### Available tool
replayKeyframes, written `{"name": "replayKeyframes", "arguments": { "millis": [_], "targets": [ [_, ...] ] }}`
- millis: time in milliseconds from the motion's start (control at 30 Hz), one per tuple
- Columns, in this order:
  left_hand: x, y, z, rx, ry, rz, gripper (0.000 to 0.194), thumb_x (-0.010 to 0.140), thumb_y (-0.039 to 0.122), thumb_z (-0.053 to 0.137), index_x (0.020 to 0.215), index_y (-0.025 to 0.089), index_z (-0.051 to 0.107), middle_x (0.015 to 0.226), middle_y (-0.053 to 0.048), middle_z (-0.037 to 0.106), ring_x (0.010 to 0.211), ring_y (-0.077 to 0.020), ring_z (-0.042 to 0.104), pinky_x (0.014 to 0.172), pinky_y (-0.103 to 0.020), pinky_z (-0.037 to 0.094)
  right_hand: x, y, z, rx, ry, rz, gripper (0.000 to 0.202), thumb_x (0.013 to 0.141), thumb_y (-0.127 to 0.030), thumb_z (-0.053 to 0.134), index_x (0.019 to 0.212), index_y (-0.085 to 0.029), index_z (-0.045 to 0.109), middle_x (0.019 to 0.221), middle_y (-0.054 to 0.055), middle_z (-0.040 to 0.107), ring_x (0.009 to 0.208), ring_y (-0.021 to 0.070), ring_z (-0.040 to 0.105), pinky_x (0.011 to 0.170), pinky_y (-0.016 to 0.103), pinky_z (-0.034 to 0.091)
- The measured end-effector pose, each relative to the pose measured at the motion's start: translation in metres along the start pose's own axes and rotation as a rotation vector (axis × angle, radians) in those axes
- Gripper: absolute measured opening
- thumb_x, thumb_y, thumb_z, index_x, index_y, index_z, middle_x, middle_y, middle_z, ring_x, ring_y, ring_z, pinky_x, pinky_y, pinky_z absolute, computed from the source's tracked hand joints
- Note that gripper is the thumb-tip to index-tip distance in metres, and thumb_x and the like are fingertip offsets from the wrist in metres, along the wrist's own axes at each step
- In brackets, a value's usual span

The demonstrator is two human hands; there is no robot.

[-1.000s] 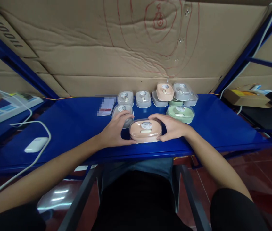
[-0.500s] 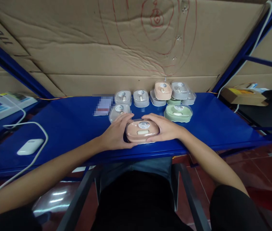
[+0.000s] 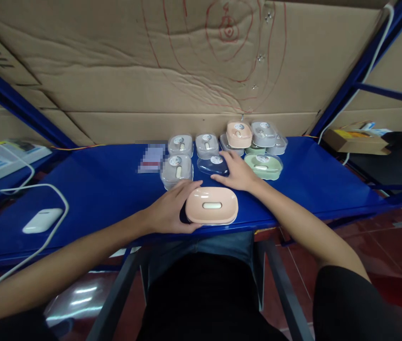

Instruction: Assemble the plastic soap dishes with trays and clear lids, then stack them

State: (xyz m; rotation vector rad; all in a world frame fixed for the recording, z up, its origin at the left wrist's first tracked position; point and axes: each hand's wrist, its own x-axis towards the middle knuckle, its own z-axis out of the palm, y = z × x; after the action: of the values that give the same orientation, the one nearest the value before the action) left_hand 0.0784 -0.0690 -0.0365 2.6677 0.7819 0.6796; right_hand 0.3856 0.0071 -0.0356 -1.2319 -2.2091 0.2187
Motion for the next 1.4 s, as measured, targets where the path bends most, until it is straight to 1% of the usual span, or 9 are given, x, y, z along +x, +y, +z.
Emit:
{"name": "replayKeyframes", "arguments": {
  "millis": [200, 467, 667, 733, 800, 867, 933, 1067, 1400],
  "targets": [
    [0.002, 0.003, 0.004, -0.073, -0.040, -0.078, 0.107, 0.083, 0.052, 0.091, 0.171, 0.021, 0.038, 0.159, -0.024, 0.064, 0.149, -0.0470, 0.065, 0.125, -0.067, 0.056, 0.002, 0.006, 0.013, -0.094, -0.097, 0.002, 0.086, 0.095, -0.073, 0.080, 0.160, -0.023, 0.054, 0.151, 0.023, 0.066, 0.145, 0.0506, 0.064, 0.123, 0.073, 0.054],
    [0.003, 0.001, 0.000, -0.030, -0.025, -0.144, 0.101, 0.084, 0.053, 0.087, 0.167, 0.016, 0.042, 0.157, -0.027, 0.065, 0.149, -0.0482, 0.064, 0.125, -0.068, 0.055, 0.000, 0.024, -0.010, -0.091, -0.355, 0.027, 0.090, 0.098, -0.051, 0.077, 0.173, -0.015, 0.043, 0.175, 0.027, 0.050, 0.162, 0.0500, 0.052, 0.133, 0.070, 0.047],
    [0.000, 0.003, -0.003, 0.036, -0.025, -0.178, 0.102, 0.085, 0.053, 0.083, 0.169, 0.013, 0.039, 0.162, -0.030, 0.062, 0.156, -0.0515, 0.059, 0.127, -0.070, 0.053, -0.008, 0.019, -0.033, 0.017, -0.235, -0.114, 0.068, 0.093, -0.028, 0.073, 0.161, -0.025, 0.063, 0.171, 0.016, 0.060, 0.165, 0.0438, 0.052, 0.136, 0.073, 0.042],
    [-0.002, 0.002, -0.002, 0.054, -0.017, -0.204, 0.104, 0.086, 0.053, 0.082, 0.170, 0.012, 0.036, 0.165, -0.032, 0.060, 0.158, -0.0523, 0.057, 0.129, -0.071, 0.051, -0.012, 0.001, -0.042, 0.118, -0.164, -0.170, 0.051, 0.102, -0.032, 0.068, 0.153, -0.027, 0.069, 0.160, 0.014, 0.070, 0.153, 0.0396, 0.064, 0.131, 0.070, 0.049],
    [-0.003, 0.001, 0.000, 0.044, -0.008, -0.221, 0.106, 0.088, 0.054, 0.082, 0.172, 0.011, 0.033, 0.170, -0.033, 0.056, 0.161, -0.0519, 0.055, 0.130, -0.071, 0.050, -0.017, -0.020, -0.048, 0.196, -0.155, -0.239, 0.050, 0.105, -0.048, 0.073, 0.151, -0.029, 0.070, 0.153, 0.012, 0.075, 0.144, 0.0370, 0.071, 0.127, 0.064, 0.055],
    [-0.005, -0.002, 0.003, 0.004, -0.010, -0.216, 0.109, 0.089, 0.056, 0.083, 0.174, 0.014, 0.030, 0.175, -0.031, 0.052, 0.163, -0.0505, 0.054, 0.131, -0.070, 0.049, -0.022, -0.039, -0.048, 0.193, -0.213, -0.293, 0.077, 0.093, -0.065, 0.088, 0.157, -0.029, 0.066, 0.158, 0.013, 0.071, 0.148, 0.0394, 0.067, 0.128, 0.061, 0.054],
    [-0.005, -0.006, 0.005, -0.040, -0.022, -0.203, 0.113, 0.088, 0.059, 0.087, 0.176, 0.017, 0.029, 0.178, -0.030, 0.049, 0.165, -0.0494, 0.052, 0.133, -0.069, 0.047, -0.026, -0.050, -0.043, 0.135, -0.299, -0.315, 0.102, 0.081, -0.072, 0.096, 0.165, -0.028, 0.059, 0.167, 0.016, 0.064, 0.156, 0.0439, 0.059, 0.130, 0.063, 0.051],
    [-0.005, -0.010, 0.008, -0.089, -0.018, -0.212, 0.121, 0.085, 0.061, 0.092, 0.177, 0.019, 0.025, 0.181, -0.030, 0.045, 0.168, -0.0497, 0.048, 0.134, -0.070, 0.045, -0.030, -0.053, -0.028, 0.075, -0.432, -0.317, 0.104, 0.082, -0.063, 0.095, 0.170, -0.029, 0.053, 0.164, 0.016, 0.064, 0.150, 0.0439, 0.063, 0.124, 0.062, 0.056],
    [-0.006, -0.012, 0.014, -0.143, 0.029, -0.249, 0.130, 0.076, 0.053, 0.100, 0.177, 0.022, 0.025, 0.180, -0.031, 0.044, 0.169, -0.0520, 0.044, 0.135, -0.075, 0.041, -0.030, -0.050, -0.031, 0.194, -0.404, -0.356, 0.088, 0.092, -0.061, 0.087, 0.166, -0.030, 0.052, 0.158, 0.015, 0.065, 0.147, 0.0387, 0.064, 0.123, 0.060, 0.056]
  ]
}}
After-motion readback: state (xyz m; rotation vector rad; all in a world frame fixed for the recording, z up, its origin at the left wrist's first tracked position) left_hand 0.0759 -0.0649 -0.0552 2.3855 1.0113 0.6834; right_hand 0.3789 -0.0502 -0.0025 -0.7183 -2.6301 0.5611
